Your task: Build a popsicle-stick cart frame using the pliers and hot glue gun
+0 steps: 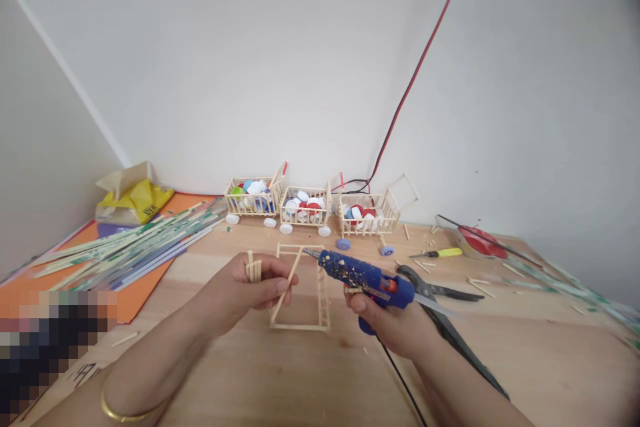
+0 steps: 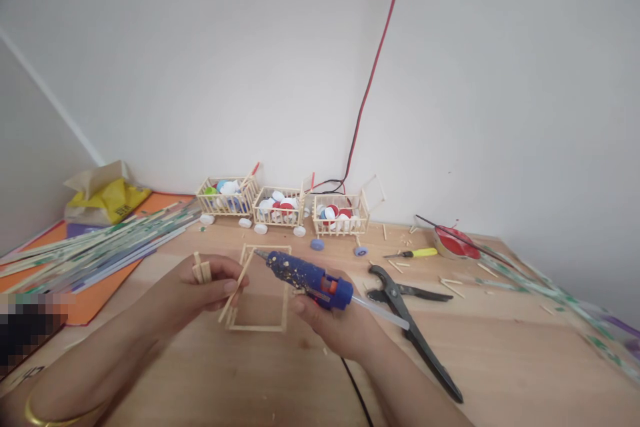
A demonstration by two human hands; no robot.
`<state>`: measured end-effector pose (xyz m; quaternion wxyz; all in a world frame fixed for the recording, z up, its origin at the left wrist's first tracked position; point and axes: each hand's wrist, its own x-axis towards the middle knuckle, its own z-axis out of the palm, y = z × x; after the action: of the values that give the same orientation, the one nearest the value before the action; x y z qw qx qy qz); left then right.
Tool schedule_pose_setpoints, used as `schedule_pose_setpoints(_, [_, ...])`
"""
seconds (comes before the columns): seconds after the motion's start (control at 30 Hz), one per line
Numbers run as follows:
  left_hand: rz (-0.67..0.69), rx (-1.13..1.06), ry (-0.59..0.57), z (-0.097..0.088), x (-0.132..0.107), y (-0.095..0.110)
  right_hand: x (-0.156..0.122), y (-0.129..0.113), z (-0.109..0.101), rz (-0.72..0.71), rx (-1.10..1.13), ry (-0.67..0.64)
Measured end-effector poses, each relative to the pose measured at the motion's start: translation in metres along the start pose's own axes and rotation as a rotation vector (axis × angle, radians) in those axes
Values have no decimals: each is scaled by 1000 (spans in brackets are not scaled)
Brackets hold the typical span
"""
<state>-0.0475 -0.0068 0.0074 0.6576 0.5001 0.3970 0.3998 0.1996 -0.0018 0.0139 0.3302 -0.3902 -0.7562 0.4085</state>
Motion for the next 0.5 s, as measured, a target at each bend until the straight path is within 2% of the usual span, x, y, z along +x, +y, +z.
schedule_pose_setpoints(0.33, [20,-23,-28,-1,0,-3,1,-3,-1,-63,-81,59])
schedule_pose_setpoints(0.5, [26,-10,-21,-1,0,-3,1,-3,0,-55,-77,37])
